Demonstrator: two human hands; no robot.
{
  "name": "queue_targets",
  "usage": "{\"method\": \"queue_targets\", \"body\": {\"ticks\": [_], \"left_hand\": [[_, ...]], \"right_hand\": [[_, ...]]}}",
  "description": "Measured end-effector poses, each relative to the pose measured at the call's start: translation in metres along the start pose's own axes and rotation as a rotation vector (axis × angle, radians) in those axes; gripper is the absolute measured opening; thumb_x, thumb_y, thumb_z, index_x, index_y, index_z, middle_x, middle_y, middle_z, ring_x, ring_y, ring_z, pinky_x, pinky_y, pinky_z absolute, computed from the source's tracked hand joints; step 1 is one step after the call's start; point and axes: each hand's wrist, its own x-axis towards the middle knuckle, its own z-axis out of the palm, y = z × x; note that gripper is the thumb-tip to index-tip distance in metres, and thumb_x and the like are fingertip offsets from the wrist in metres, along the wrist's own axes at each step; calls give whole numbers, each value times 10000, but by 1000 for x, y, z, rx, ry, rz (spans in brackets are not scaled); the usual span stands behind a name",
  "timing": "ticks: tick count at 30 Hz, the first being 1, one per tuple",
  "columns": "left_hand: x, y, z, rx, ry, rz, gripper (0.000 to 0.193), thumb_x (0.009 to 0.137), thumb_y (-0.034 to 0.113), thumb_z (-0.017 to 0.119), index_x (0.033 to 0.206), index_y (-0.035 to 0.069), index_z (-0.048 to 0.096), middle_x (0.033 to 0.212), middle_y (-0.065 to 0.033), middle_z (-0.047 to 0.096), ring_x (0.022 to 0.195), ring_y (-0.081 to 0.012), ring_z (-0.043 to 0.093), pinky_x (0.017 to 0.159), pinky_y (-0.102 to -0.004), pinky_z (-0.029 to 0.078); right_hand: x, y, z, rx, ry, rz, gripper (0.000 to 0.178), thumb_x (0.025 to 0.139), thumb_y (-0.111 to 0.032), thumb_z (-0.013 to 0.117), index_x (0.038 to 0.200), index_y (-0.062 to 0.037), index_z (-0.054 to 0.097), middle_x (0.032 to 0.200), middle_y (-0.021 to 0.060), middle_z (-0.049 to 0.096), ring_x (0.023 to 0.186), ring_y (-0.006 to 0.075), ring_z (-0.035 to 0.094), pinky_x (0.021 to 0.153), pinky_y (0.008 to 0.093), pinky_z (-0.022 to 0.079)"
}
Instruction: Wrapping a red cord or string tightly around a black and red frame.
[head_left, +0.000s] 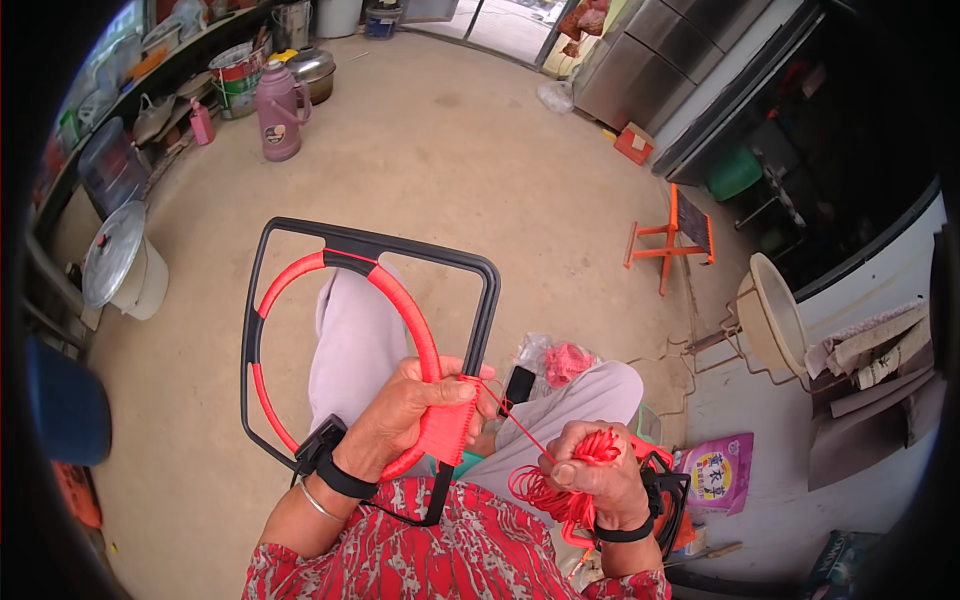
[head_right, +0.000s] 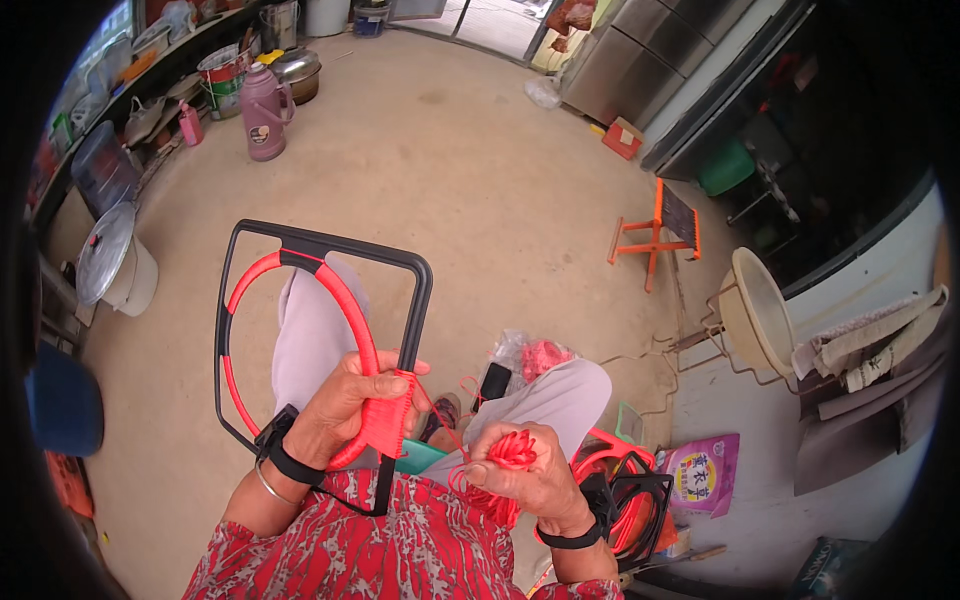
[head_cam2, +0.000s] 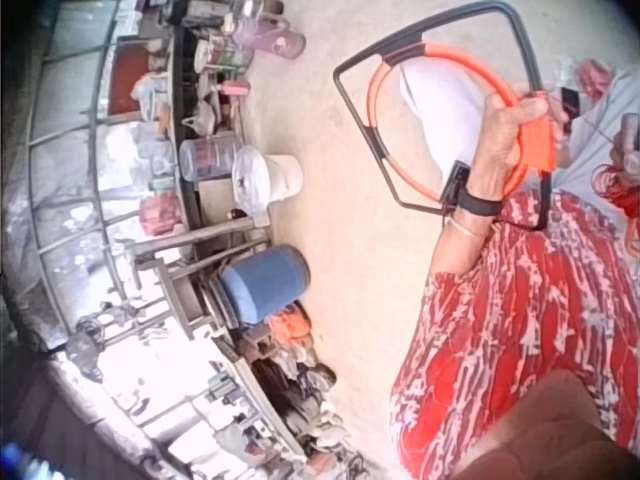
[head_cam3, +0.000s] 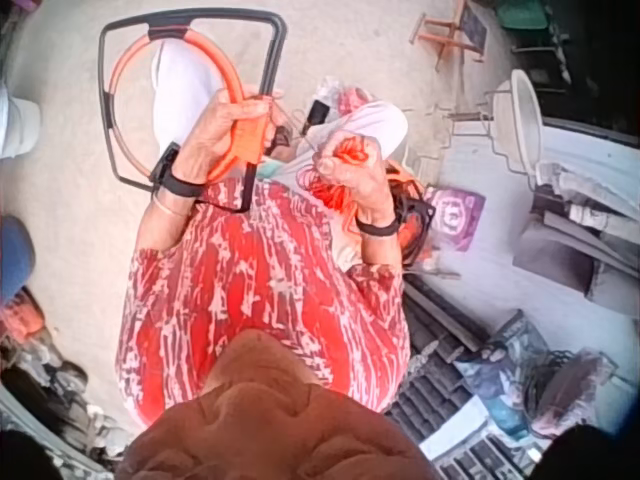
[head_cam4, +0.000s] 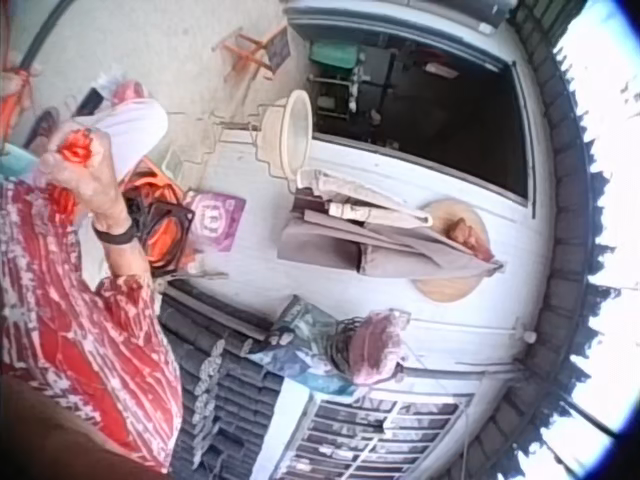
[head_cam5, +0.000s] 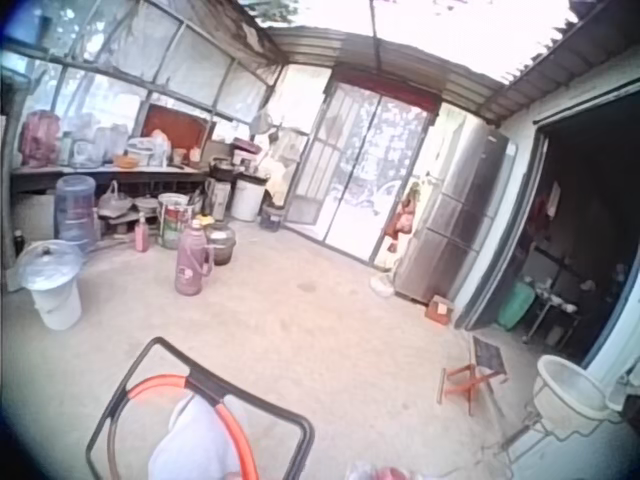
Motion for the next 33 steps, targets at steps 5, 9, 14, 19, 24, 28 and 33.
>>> {"method": "queue_targets", "body": {"ticks": [5, 9, 14, 19, 24, 28, 33], "left_hand": [[-6, 0, -17, -97, 66, 85, 343, 875, 158, 634, 1117, -65, 540, 801, -179, 658, 613, -246, 661, 554, -353, 570], [-6, 1, -20, -262, 87, 57, 346, 909, 225, 586, 1097, -64, 555, 767, -167, 658, 580, -245, 652, 531, -353, 564], [-4, 2, -22, -169, 159, 58, 323, 912, 197, 560, 1070, -85, 563, 763, -183, 656, 572, -258, 650, 521, -361, 563], [-5, 0, -31, -200, 139, 78, 299, 904, 161, 542, 1045, -101, 567, 773, -207, 653, 586, -273, 657, 540, -370, 578], [-1, -10, -24, -226, 104, 70, 283, 914, 136, 500, 1055, -108, 530, 817, -272, 643, 644, -346, 669, 578, -411, 575], [-2, -10, -16, -324, 157, 95, 250, 924, 143, 496, 989, -96, 532, 860, -296, 634, 677, -370, 674, 612, -438, 584], [-12, -6, -14, -159, 309, 143, 269, 941, 187, 521, 935, -81, 541, 869, -268, 639, 703, -357, 684, 613, -424, 599]], "right_hand": [[19, 3, -10, -154, 70, -4, 163, 785, -126, 717, 779, -12, 601, 673, -14, 571, 611, 58, 508, 564, 212, 400], [23, 0, -25, -65, 279, 2, 162, 782, -115, 711, 867, -16, 615, 658, 3, 559, 588, 76, 518, 517, 217, 400], [7, -26, -57, 306, 178, -386, 356, 814, -66, 656, 1127, -6, 496, 640, -11, 397, 516, 98, 389, 467, 236, 358], [-4, -68, -130, 679, 242, -674, 146, 955, -113, 524, 1025, 3, 470, 706, 2, 373, 564, 113, 363, 499, 251, 350], [-30, -79, -244, 375, 632, -655, 154, 971, -150, 516, 886, -33, 465, 620, -13, 313, 500, 98, 309, 428, 253, 297], [32, -48, -162, -71, 719, -374, 142, 921, -173, 588, 917, -55, 509, 606, -33, 336, 466, 70, 302, 396, 248, 272], [109, 4, -36, -348, 350, -46, 241, 870, -220, 664, 989, -17, 611, 681, -29, 504, 531, 49, 446, 470, 212, 361]]}}
